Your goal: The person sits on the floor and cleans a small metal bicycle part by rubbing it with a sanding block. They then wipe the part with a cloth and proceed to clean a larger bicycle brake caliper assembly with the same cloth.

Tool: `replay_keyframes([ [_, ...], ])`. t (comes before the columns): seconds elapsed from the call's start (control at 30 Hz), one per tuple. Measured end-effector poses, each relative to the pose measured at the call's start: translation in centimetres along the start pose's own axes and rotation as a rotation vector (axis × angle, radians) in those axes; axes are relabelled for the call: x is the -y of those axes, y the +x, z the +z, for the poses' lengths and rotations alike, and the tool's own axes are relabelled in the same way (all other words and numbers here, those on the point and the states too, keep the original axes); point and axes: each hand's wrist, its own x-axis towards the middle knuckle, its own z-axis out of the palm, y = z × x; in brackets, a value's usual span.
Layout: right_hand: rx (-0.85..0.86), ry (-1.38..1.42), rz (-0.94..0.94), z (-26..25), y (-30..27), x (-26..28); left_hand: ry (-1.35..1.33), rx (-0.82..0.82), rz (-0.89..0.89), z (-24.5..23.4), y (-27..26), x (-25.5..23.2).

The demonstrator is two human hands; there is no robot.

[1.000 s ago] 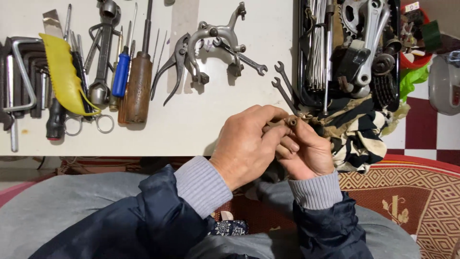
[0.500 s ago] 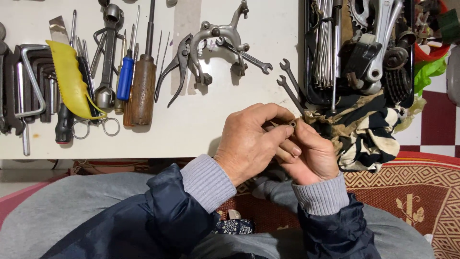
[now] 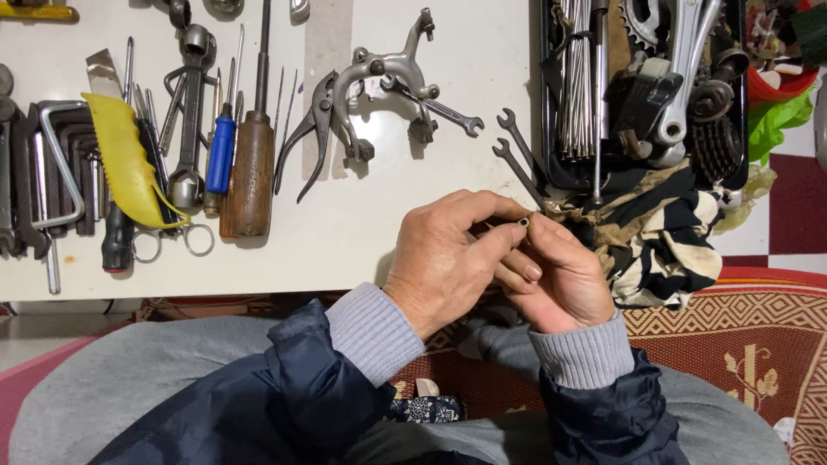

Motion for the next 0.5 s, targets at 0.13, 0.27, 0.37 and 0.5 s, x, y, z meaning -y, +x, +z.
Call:
replay_keyframes([
  [0.13,-0.018,0.007,-0.019,-0.2,0.1,0.0,0.005,0.0,0.016,0.0,0.1,-0.2],
  [0.27,-0.04,0.013,-0.027,-0.6,0.0,0.0,-0.001,-0.003,0.018,0.1,0.2,-0.3],
  [0.37,-0.05,-0.004,-0.033,-1.5,0.1,0.0,-0.001,-0.005,0.015,0.2,0.4,-0.3],
  [0.5,-0.094,-0.041,-0.064,-1.6,-0.1,0.1,-0.014,-0.025,0.023,0.2,0.5,-0.6],
])
